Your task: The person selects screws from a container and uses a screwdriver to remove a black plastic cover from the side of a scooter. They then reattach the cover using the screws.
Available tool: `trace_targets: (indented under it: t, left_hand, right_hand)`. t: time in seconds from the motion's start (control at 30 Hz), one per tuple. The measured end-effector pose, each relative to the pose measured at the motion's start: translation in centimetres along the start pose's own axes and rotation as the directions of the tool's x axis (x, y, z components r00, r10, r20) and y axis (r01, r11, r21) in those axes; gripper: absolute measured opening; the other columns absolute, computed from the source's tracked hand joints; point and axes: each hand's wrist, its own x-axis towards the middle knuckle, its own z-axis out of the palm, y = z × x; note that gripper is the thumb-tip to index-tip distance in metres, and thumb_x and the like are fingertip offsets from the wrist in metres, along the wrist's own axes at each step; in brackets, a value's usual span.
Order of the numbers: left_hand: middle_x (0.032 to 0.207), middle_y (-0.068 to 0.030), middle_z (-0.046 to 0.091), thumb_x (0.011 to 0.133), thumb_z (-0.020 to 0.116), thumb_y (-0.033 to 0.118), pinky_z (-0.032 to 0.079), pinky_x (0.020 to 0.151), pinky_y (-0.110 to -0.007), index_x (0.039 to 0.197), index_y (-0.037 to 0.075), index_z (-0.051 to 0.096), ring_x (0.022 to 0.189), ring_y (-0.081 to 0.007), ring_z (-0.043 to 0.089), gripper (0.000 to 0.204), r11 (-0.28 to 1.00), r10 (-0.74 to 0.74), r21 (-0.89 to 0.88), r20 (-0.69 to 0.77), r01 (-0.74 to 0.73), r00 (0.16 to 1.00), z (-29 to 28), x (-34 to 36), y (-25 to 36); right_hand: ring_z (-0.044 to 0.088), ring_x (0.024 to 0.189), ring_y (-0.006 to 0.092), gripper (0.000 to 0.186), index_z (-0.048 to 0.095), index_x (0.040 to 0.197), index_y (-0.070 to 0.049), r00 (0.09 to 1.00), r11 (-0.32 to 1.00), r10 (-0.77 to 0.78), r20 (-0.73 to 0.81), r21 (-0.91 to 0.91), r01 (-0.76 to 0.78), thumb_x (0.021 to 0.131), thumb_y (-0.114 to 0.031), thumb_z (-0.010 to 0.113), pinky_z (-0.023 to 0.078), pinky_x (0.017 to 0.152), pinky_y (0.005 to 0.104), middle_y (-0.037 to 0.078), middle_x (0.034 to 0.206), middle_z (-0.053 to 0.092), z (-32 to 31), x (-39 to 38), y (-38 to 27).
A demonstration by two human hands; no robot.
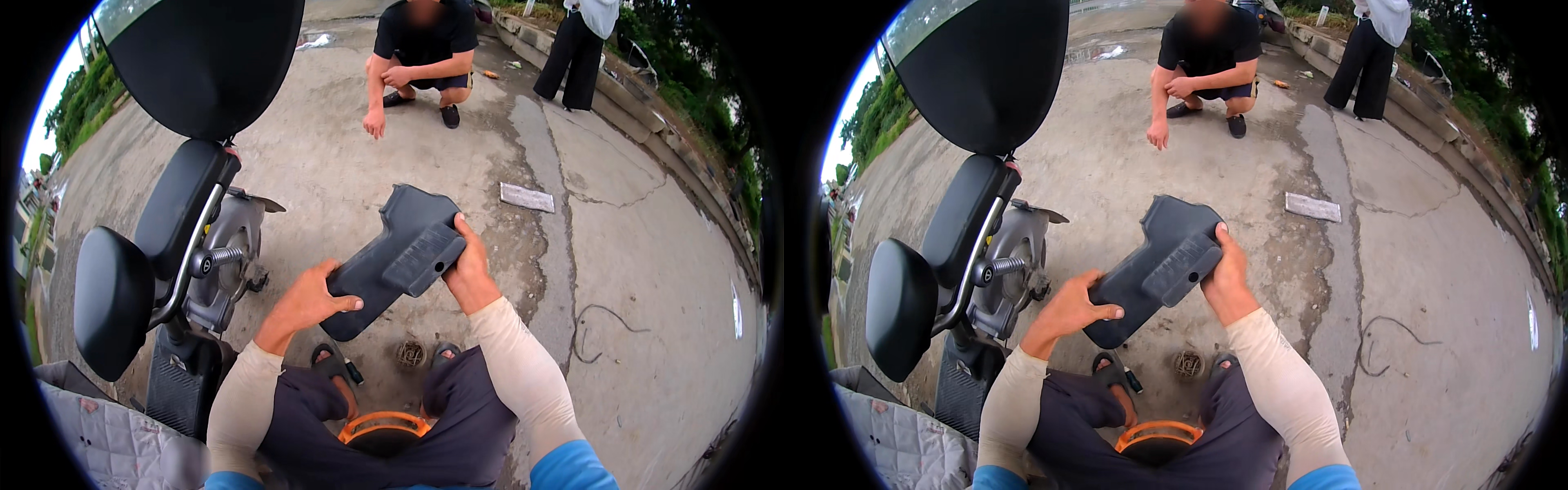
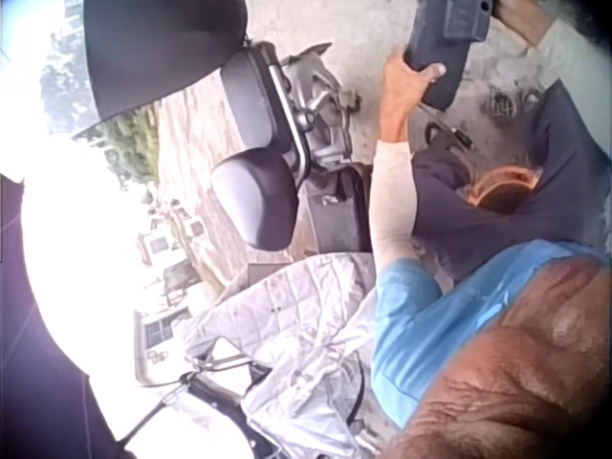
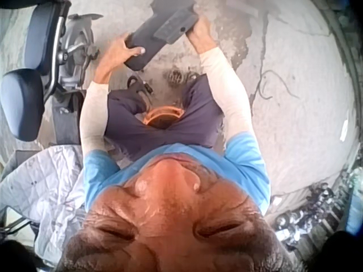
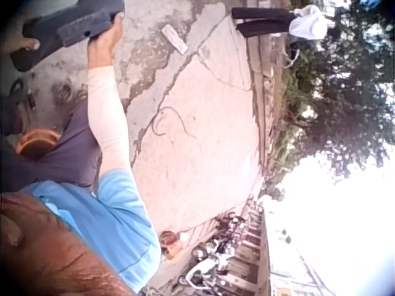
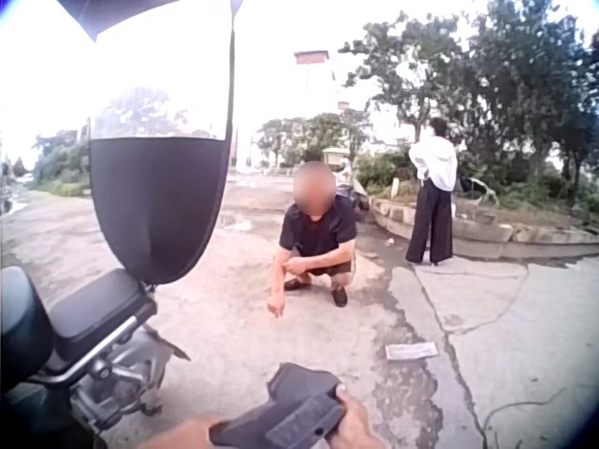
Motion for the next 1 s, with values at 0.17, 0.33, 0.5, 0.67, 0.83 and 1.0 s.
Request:
trace_targets:
  t: [0.17,0.33,0.5,0.67,0.83,1.0]
  left_hand:
    - [0.090,-0.0157,0.072,0.071,0.088,0.026,0.053,0.077,-0.034,0.112,-0.009,0.063,0.084,-0.0205,0.069,0.059,0.996,0.017,0.090,0.003,-0.017,1.000,-0.4,-0.2,0.4]
    - [0.091,-0.0188,0.071,0.070,0.088,0.029,0.053,0.077,-0.036,0.110,-0.008,0.064,0.085,-0.0227,0.068,0.059,0.999,-0.012,0.044,0.017,0.011,1.000,-0.2,-0.8,0.3]
    - [0.093,-0.0206,0.071,0.070,0.088,0.032,0.052,0.079,-0.037,0.111,-0.008,0.064,0.087,-0.0251,0.069,0.062,0.995,-0.033,0.094,0.040,0.029,0.999,-0.5,-0.9,0.8]
    - [0.091,-0.0197,0.070,0.071,0.087,0.032,0.052,0.078,-0.038,0.114,-0.008,0.063,0.085,-0.0236,0.068,0.063,0.996,0.050,0.073,0.019,-0.051,0.999,-0.3,-0.7,-0.8]
    - [0.099,-0.0247,0.070,0.072,0.087,0.029,0.052,0.087,-0.039,0.119,-0.011,0.060,0.097,-0.0303,0.069,0.067,0.999,-0.038,0.037,0.111,0.034,0.993,-1.7,-0.2,1.0]
    - [0.103,-0.0225,0.071,0.073,0.087,0.023,0.052,0.085,-0.035,0.117,-0.010,0.063,0.095,-0.0264,0.069,0.059,0.999,0.010,-0.038,0.086,-0.007,0.996,-1.6,-0.8,-1.1]
  right_hand:
    - [0.066,0.105,0.0271,0.037,0.057,0.124,0.002,0.997,1.000,0.002,0.073,-0.008,-0.002,0.105,-0.029,0.052,0.054,0.093,0.0419,0.016,0.119,0.066,0.1,-0.4,-0.1]
    - [0.068,0.104,0.0296,0.040,0.058,0.122,0.001,0.999,1.000,-0.010,0.036,-0.018,0.011,0.103,-0.034,0.057,0.054,0.094,0.0448,0.016,0.115,0.068,-0.6,0.2,0.6]
    - [0.068,0.103,0.0302,0.041,0.057,0.122,0.001,0.999,0.999,0.003,0.033,-0.048,-0.002,0.102,-0.034,0.058,0.054,0.094,0.0451,0.017,0.116,0.068,-0.3,-0.2,0.4]
    - [0.066,0.103,0.0278,0.036,0.058,0.120,0.002,1.000,0.999,-0.008,0.029,-0.031,0.009,0.104,-0.030,0.055,0.053,0.093,0.0420,0.016,0.114,0.067,-0.1,0.2,0.8]
    - [0.066,0.103,0.0278,0.035,0.058,0.120,0.002,0.999,0.996,0.036,0.029,-0.080,-0.034,0.104,-0.030,0.054,0.053,0.093,0.0422,0.016,0.117,0.065,0.4,0.4,-0.5]
    - [0.066,0.101,0.0262,0.037,0.058,0.120,0.000,0.999,0.997,0.039,-0.033,-0.066,-0.041,0.105,-0.034,0.053,0.052,0.092,0.0420,0.013,0.115,0.066,-0.1,0.1,0.7]
